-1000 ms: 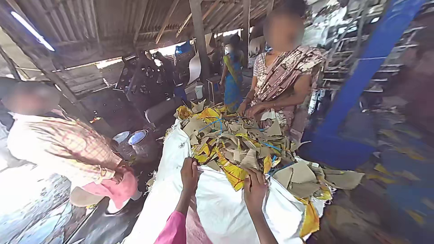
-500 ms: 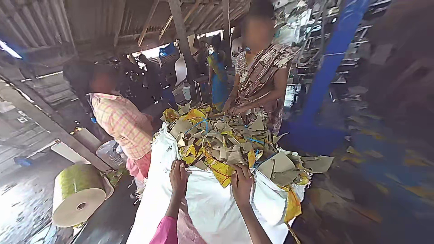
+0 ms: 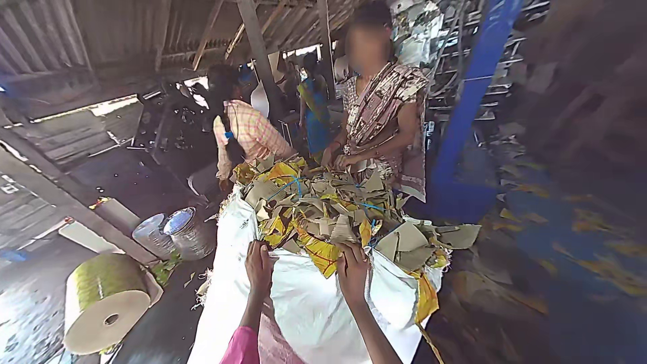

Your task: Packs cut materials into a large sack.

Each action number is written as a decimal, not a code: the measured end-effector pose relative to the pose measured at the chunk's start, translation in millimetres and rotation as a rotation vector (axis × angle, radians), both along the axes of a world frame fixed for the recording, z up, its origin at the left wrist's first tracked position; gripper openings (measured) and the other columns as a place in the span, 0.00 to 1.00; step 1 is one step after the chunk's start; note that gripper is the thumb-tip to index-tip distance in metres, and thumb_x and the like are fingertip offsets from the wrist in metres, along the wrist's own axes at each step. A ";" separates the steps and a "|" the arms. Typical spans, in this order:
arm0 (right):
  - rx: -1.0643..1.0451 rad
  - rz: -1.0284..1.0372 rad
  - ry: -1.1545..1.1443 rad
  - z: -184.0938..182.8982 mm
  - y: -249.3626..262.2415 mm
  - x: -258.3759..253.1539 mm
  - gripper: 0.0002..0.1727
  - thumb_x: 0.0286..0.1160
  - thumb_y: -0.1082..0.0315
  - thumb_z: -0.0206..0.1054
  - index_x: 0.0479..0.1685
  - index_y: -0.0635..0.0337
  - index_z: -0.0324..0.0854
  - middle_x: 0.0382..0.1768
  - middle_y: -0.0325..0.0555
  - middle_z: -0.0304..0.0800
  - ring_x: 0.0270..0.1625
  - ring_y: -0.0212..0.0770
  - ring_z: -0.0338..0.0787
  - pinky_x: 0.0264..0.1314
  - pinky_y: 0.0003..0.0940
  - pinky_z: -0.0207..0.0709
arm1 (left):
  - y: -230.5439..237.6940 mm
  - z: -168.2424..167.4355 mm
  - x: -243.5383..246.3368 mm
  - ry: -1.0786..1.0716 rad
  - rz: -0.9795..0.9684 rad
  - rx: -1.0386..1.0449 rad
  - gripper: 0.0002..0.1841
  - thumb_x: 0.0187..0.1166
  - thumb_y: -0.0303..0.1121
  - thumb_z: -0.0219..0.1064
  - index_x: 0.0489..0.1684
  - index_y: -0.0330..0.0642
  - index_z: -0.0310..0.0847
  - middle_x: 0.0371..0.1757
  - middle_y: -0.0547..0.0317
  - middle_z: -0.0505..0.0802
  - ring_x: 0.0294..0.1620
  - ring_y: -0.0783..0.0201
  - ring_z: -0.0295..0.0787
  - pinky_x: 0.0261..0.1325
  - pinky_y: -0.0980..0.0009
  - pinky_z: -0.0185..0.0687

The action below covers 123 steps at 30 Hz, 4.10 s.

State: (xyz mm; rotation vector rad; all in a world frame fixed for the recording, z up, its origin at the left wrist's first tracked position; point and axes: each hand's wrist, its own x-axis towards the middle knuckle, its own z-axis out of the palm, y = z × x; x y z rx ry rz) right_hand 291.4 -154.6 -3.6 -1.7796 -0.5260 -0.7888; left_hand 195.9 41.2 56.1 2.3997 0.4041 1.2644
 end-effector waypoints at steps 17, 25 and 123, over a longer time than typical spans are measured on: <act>-0.008 -0.009 -0.003 -1.3 0.8 -1.1 0.20 0.74 0.67 0.52 0.44 0.66 0.92 0.50 0.61 0.93 0.54 0.66 0.90 0.55 0.65 0.74 | -3.2 3.4 -2.6 0.035 0.021 -0.044 0.23 0.84 0.34 0.45 0.35 0.21 0.82 0.38 0.33 0.87 0.44 0.41 0.87 0.52 0.49 0.79; 0.001 -0.001 0.000 -2.9 0.0 -2.8 0.20 0.72 0.68 0.53 0.44 0.67 0.92 0.51 0.62 0.93 0.55 0.67 0.90 0.57 0.66 0.74 | -4.2 2.4 -4.4 0.017 0.013 -0.039 0.21 0.84 0.33 0.48 0.35 0.21 0.82 0.39 0.33 0.88 0.45 0.41 0.87 0.52 0.49 0.79; -0.037 0.038 -0.030 -0.7 -15.8 -40.7 0.22 0.74 0.66 0.52 0.46 0.65 0.93 0.51 0.62 0.93 0.53 0.65 0.90 0.56 0.64 0.73 | -16.6 10.5 -43.7 0.039 -0.060 -0.222 0.19 0.84 0.31 0.50 0.38 0.23 0.83 0.40 0.40 0.87 0.46 0.53 0.85 0.55 0.57 0.78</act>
